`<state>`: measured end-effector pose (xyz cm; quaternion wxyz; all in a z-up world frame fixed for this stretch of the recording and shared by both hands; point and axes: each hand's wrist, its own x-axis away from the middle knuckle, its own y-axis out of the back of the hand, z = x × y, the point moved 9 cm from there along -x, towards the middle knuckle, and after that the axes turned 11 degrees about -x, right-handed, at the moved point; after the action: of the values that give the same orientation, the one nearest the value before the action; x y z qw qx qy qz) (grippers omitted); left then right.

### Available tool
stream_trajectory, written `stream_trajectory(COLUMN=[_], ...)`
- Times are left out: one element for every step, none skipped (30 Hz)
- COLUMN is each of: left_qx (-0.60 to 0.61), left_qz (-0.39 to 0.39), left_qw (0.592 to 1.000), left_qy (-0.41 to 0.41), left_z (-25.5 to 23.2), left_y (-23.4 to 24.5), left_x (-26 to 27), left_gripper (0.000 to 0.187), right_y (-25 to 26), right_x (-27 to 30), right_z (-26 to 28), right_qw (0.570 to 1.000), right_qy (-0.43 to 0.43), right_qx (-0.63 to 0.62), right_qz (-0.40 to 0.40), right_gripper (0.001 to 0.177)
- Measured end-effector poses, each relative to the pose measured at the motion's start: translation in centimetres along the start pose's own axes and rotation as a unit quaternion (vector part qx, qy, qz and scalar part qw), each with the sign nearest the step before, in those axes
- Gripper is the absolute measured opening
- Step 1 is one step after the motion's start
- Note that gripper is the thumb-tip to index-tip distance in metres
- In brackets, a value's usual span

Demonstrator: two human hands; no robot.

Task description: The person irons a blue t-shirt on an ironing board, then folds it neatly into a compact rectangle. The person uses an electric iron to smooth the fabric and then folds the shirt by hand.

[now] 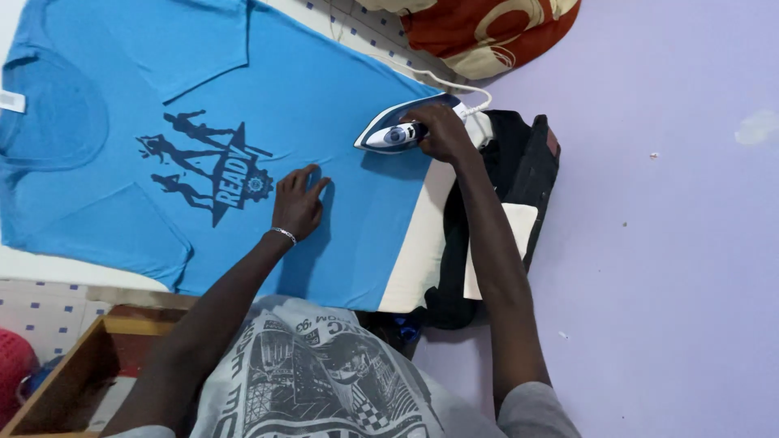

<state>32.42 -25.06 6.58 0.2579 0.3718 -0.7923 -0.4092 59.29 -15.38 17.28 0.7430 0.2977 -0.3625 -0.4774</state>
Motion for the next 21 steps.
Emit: stream_trajectory(left_qx=[0.005,0.009,0.014,0.009,0.003,0.000,-0.002,-0.002,-0.002,-0.001,0.001,0.004,-0.002,-0.010,-0.018,-0.019,-0.021,-0.022,-0.022,-0.022,-0.022], left_qz=[0.007,0.013,0.019,0.019,0.020,0.022,0.024,0.025,0.025,0.028,0.030,0.034,0.036,0.037,0.038,0.038,0.038,0.039,0.050,0.060,0.070], left_qw=[1.000,1.000,0.999,0.999,0.999,0.998,0.997,0.997,0.996,0.996,0.996,0.996,0.996,0.996,0.995,0.995,0.995,0.995,0.995,0.995,0.994], left_qy=[-0.009,-0.017,-0.025,-0.037,-0.049,-0.061,-0.067,-0.077,-0.086,-0.084,-0.082,-0.081,-0.084,-0.087,-0.089,-0.088,-0.086,-0.085,-0.081,-0.078,-0.075], left_z=[-1.3,-2.5,-3.5,-4.5,-5.4,-6.4,-7.1,-8.0,-8.7,-9.2,-9.7,-10.1,-10.7,-11.1,-11.4,-11.6,-11.7,-11.8,-11.8,-11.7,-11.7], left_y=[-0.5,-1.1,-1.7,-2.1,-2.6,-3.1,-3.6,-4.2,-4.7,-5.1,-5.5,-5.9,-6.3,-6.6,-6.9,-7.2,-7.4,-7.6,-7.9,-8.0,-8.1], left_x=[-0.1,-0.2,-0.6,-0.8,-1.0,-1.0,-1.0,-1.3,-1.6,-1.8,-2.1,-2.2,-2.1,-2.2,-2.5,-2.5,-2.5,-2.4,-2.4,-2.3,-2.3], left_gripper=[0.058,0.057,0.056,0.056,0.055,0.055,0.055,0.055,0.055,0.055,0.055,0.054,0.054,0.053,0.052,0.052,0.052,0.052,0.053,0.054,0.055], right_y=[0.7,1.2,1.7,2.0,2.9,3.8,4.5,5.1,5.6,6.1,6.8,7.5,8.1,8.8,9.5,10.0,10.3,10.6,10.8,10.9,10.9], right_x=[0.6,1.1,1.6,2.0,2.4,3.2,3.8,4.3,4.7,5.1,5.7,6.4,7.2,7.8,8.5,9.4,10.2,11.0,11.7,12.1,12.5], right_z=[-1.2,-2.4,-3.5,-4.3,-4.7,-5.1,-5.4,-5.9,-6.3,-6.7,-6.9,-7.1,-7.2,-7.7,-8.1,-8.4,-9.1,-9.9,-10.9,-11.3,-11.9], right_qw=[1.000,1.000,1.000,0.999,0.999,0.999,0.997,0.996,0.994,0.992,0.987,0.982,0.976,0.971,0.965,0.959,0.955,0.950,0.943,0.941,0.938], right_qy=[-0.006,-0.014,-0.022,-0.029,-0.018,-0.010,-0.002,-0.005,-0.009,-0.011,-0.007,-0.003,0.001,-0.002,-0.005,-0.009,-0.021,-0.033,-0.046,-0.041,-0.036], right_qx=[0.006,-0.002,-0.009,-0.018,-0.023,-0.028,-0.033,-0.012,0.010,0.030,0.038,0.047,0.055,0.032,0.009,-0.015,-0.059,-0.102,-0.144,-0.153,-0.162], right_qz=[-0.008,-0.006,-0.004,-0.001,-0.023,-0.045,-0.067,-0.087,-0.107,-0.125,-0.154,-0.183,-0.212,-0.237,-0.262,-0.284,-0.289,-0.293,-0.297,-0.300,-0.303], right_gripper=[0.056,0.051,0.046,0.041,0.041,0.042,0.043,0.040,0.037,0.034,0.037,0.041,0.045,0.040,0.036,0.032,0.034,0.037,0.041,0.036,0.031])
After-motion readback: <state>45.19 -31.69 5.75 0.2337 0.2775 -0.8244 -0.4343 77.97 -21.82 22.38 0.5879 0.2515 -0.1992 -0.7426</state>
